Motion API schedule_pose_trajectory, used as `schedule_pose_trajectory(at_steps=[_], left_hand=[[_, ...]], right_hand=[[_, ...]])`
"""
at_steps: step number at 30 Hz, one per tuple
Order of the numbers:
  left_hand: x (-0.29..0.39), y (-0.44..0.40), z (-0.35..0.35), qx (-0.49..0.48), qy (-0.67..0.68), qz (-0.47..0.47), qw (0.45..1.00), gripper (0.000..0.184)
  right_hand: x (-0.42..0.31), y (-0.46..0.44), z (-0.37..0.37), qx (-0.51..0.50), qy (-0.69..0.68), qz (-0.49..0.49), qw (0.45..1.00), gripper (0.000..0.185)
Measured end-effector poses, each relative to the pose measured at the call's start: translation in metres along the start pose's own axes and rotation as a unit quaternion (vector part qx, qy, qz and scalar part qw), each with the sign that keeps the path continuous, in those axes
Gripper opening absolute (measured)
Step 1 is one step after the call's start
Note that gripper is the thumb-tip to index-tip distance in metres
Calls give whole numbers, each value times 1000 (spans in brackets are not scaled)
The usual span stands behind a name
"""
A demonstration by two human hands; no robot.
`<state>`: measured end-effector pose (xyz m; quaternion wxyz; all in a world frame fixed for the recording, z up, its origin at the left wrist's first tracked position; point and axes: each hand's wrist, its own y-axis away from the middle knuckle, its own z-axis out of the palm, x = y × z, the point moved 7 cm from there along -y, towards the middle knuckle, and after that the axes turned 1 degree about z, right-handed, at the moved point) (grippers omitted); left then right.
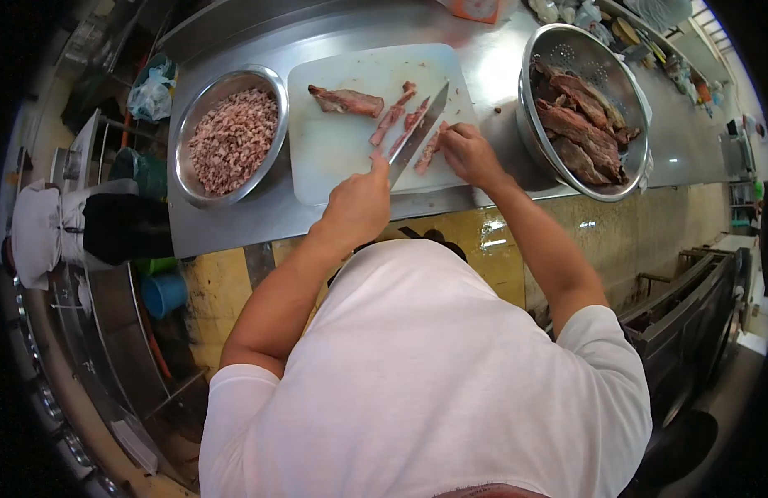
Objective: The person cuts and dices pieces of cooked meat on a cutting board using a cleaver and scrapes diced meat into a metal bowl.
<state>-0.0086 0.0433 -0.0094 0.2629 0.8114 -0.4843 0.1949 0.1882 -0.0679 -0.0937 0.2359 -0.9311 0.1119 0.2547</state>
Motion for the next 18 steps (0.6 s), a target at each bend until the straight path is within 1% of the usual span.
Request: schedule_pose_trajectory(at_steps=[2, 6, 8, 10, 12, 13, 14, 15, 16, 18], left_hand=[[9, -1, 9, -47, -45, -1, 998, 18], [8, -7, 27, -90, -83, -17, 992, 19], [12, -12, 27, -93, -109, -15, 990, 20], [13, -23, 40, -97, -102, -23, 990, 20], [9, -43, 43, -85, -101, -25, 991, 21], [10, -52, 42, -63, -87, -4, 994, 22], [11, -57, 43, -41, -72, 15, 996, 23], [14, -55, 38, -38, -69, 14, 997, 23], [16, -51, 33, -51, -72, 25, 996, 24], [23, -36, 23, -72, -77, 38, 994, 24]], right_hand=[[1, 0, 2, 9, -7, 11, 1000, 27], [1, -1, 1, 18, -19, 10, 1000, 22], [4, -2, 1, 20, -36, 23, 999, 21], [5, 7, 7, 17, -56, 33, 998, 20], [6, 0, 5, 34, -49, 24, 998, 20], [6, -2, 3, 36, -48, 21, 998, 20], [7, -1, 3, 31, -45, 32, 998, 19], [6, 0, 1, 25, -44, 43, 998, 19], [4, -1, 0, 24, -43, 39, 998, 19], [7, 5, -1, 36, -82, 84, 992, 20]])
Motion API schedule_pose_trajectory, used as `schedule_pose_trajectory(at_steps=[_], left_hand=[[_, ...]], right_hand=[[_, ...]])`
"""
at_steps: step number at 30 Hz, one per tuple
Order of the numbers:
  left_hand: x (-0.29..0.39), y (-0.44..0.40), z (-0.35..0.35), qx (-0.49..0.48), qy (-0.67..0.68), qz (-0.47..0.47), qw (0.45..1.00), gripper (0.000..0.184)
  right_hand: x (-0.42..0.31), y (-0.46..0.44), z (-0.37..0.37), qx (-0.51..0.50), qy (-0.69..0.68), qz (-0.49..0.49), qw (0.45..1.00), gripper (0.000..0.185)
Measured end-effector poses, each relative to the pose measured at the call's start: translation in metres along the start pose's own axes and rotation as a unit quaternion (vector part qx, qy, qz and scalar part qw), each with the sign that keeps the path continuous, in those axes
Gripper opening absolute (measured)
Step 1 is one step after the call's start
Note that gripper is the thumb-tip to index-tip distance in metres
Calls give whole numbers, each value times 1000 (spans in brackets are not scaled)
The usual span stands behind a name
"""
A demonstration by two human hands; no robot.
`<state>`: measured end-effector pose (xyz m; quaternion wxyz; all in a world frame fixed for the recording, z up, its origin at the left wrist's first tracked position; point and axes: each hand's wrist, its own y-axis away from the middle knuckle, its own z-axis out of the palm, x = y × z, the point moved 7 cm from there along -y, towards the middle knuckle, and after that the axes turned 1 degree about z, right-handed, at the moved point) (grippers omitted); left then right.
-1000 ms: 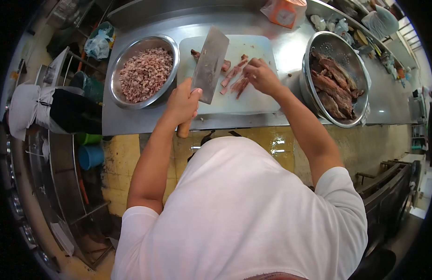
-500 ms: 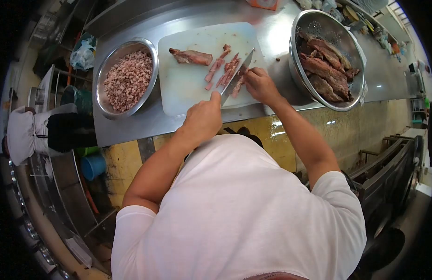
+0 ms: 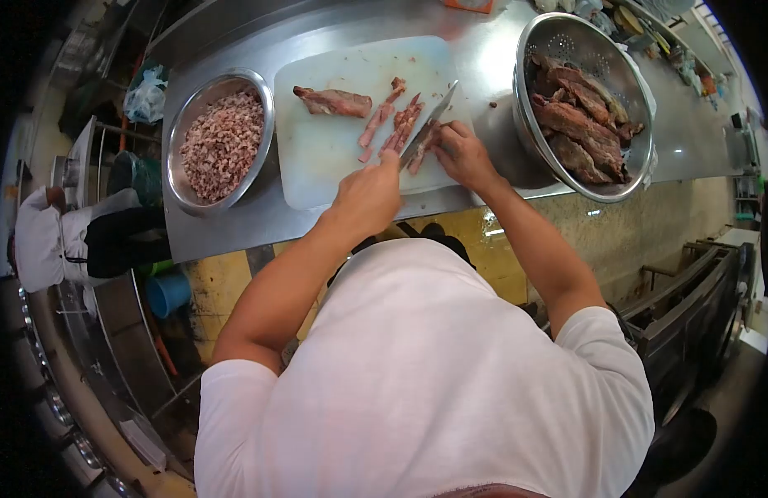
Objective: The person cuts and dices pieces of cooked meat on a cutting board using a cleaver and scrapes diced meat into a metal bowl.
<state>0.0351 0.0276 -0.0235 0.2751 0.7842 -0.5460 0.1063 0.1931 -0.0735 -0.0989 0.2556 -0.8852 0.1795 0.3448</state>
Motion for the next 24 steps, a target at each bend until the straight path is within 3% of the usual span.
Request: schedule_pose_trajectory(at_steps=[2, 9, 12, 16, 18, 22, 24], left_hand=[[0, 15, -2, -42, 3, -52, 998, 25], [-11, -18, 26, -25, 4, -70, 997, 24], [-28, -20, 13, 33, 70, -25, 997, 21], [-49, 27, -42, 71, 187, -62, 978, 22], [-79, 42, -54, 101, 282, -142, 943, 25], [-106, 71, -71, 158, 368, -170, 901, 25], [-114, 81, -75, 186, 416, -171, 873, 16]], right_hand=[[2, 0, -1, 4, 9, -20, 1000, 20], [9, -3, 3, -8, 17, -27, 999, 18], [-6, -6, -6, -67, 40, -8, 997, 25], [-12, -11, 2, -36, 8, -35, 999, 33], [-11, -23, 19, -87, 7, -28, 996, 38], [-29, -50, 26, -113, 137, -52, 983, 33], [-35, -67, 48, -137, 124, -91, 978, 35]])
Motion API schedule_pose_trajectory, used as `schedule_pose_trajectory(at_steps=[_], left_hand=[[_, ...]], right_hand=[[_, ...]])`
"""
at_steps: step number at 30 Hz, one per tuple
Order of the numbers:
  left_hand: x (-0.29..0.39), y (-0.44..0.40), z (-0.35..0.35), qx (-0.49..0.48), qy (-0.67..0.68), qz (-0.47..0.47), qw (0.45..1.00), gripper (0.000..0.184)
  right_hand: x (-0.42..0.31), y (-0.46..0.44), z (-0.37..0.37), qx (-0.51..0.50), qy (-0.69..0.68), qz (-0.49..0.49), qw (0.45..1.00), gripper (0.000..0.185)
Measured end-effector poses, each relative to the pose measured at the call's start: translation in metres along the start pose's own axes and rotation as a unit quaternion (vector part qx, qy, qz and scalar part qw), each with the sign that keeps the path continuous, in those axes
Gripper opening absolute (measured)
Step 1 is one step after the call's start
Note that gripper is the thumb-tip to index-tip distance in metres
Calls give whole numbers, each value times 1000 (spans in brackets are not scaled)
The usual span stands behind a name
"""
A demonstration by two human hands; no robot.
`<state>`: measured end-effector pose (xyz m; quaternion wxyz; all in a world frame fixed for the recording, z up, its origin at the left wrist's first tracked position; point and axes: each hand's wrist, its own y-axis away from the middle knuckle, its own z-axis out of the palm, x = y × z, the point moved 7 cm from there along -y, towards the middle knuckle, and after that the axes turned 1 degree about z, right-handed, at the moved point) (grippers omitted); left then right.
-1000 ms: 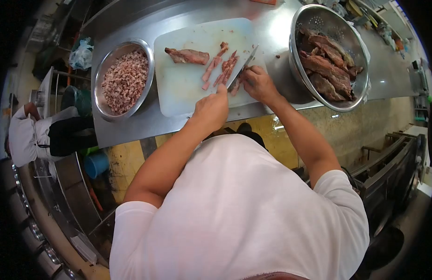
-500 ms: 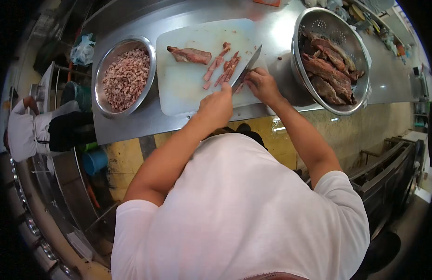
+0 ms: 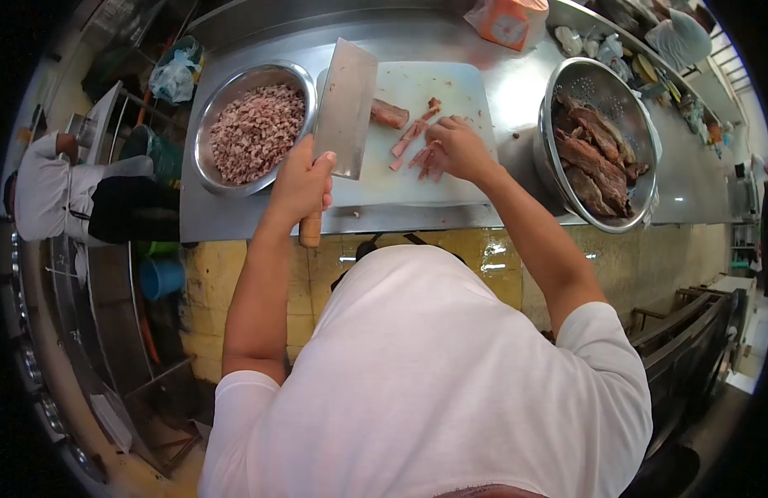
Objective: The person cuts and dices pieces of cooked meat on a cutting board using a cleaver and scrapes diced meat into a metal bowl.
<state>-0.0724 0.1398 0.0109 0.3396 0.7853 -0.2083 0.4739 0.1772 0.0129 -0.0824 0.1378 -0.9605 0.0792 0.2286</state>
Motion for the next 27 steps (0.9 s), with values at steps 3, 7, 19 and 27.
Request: schedule_pose_trajectory(at_steps=[3, 7, 19, 27], left_hand=[[-4, 10, -6, 24, 22, -11, 999, 16], [-9, 12, -10, 3, 43, 7, 999, 18], [-19, 1, 23, -90, 0, 21, 996, 16], [-4, -5, 73, -161, -111, 36, 980, 21]], right_hand=[[-16, -27, 32, -30, 44, -58, 997, 38], [-20, -42, 37, -86, 138, -42, 986, 39], [15, -17, -102, 67, -284, 115, 950, 18], [5, 78, -16, 66, -49, 40, 996, 25]])
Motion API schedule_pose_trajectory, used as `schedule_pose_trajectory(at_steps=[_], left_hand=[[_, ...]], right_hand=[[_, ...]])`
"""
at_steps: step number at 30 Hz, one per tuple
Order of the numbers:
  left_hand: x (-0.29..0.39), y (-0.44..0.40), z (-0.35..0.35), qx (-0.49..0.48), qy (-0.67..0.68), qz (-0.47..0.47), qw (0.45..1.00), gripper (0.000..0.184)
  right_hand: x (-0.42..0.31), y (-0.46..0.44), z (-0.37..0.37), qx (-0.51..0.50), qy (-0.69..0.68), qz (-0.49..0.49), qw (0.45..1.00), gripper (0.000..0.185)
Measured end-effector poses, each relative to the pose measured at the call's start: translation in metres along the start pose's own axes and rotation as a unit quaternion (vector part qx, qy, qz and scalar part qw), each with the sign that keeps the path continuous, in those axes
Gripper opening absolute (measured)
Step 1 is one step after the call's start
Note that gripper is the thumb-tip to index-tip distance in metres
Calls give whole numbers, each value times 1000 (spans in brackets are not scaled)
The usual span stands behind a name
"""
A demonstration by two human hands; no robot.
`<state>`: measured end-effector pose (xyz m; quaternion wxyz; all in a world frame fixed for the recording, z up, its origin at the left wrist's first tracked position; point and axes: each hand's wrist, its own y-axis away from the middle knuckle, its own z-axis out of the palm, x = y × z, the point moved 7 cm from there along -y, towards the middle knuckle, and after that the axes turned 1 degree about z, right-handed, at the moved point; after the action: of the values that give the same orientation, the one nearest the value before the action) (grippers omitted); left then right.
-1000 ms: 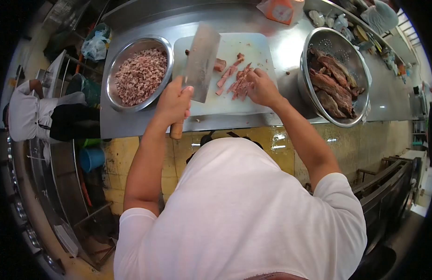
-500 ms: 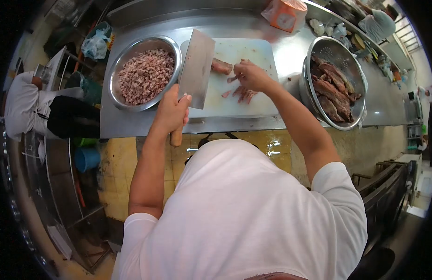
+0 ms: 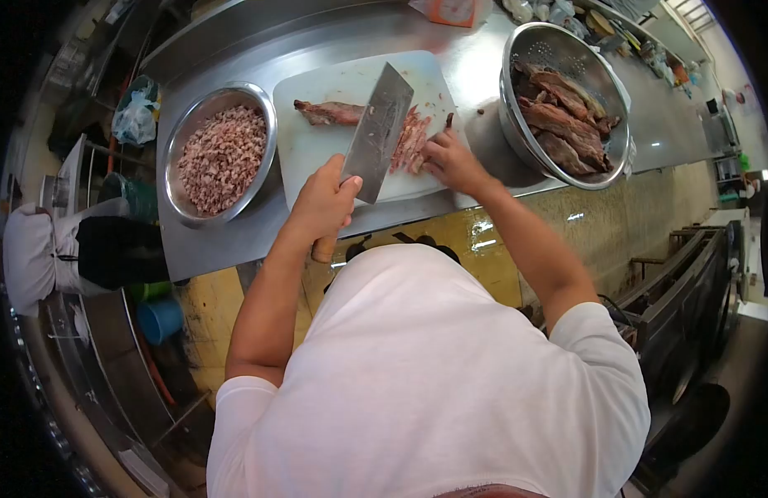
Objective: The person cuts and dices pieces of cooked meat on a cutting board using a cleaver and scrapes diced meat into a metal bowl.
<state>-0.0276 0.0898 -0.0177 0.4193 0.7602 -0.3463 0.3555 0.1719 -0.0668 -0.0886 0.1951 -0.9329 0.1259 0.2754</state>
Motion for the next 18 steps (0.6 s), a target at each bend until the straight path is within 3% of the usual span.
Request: schedule_pose_trajectory(at_steps=[4, 6, 7, 11, 18], left_hand=[[7, -1, 19, -17, -79, 9, 997, 23], [16, -8, 28, 49, -188, 164, 967, 18], [14, -10, 34, 48, -190, 163, 967, 18], [21, -14, 57, 14, -228, 121, 966, 19], [32, -14, 73, -27, -366, 95, 925, 15]], right_hand=[[4, 14, -18, 41, -38, 31, 998, 27], [20, 8, -31, 84, -11, 25, 996, 28], [26, 5, -38, 125, 18, 19, 992, 28], [43, 1, -19, 55, -53, 9, 997, 18], [46, 3, -17, 75, -54, 10, 996, 21]])
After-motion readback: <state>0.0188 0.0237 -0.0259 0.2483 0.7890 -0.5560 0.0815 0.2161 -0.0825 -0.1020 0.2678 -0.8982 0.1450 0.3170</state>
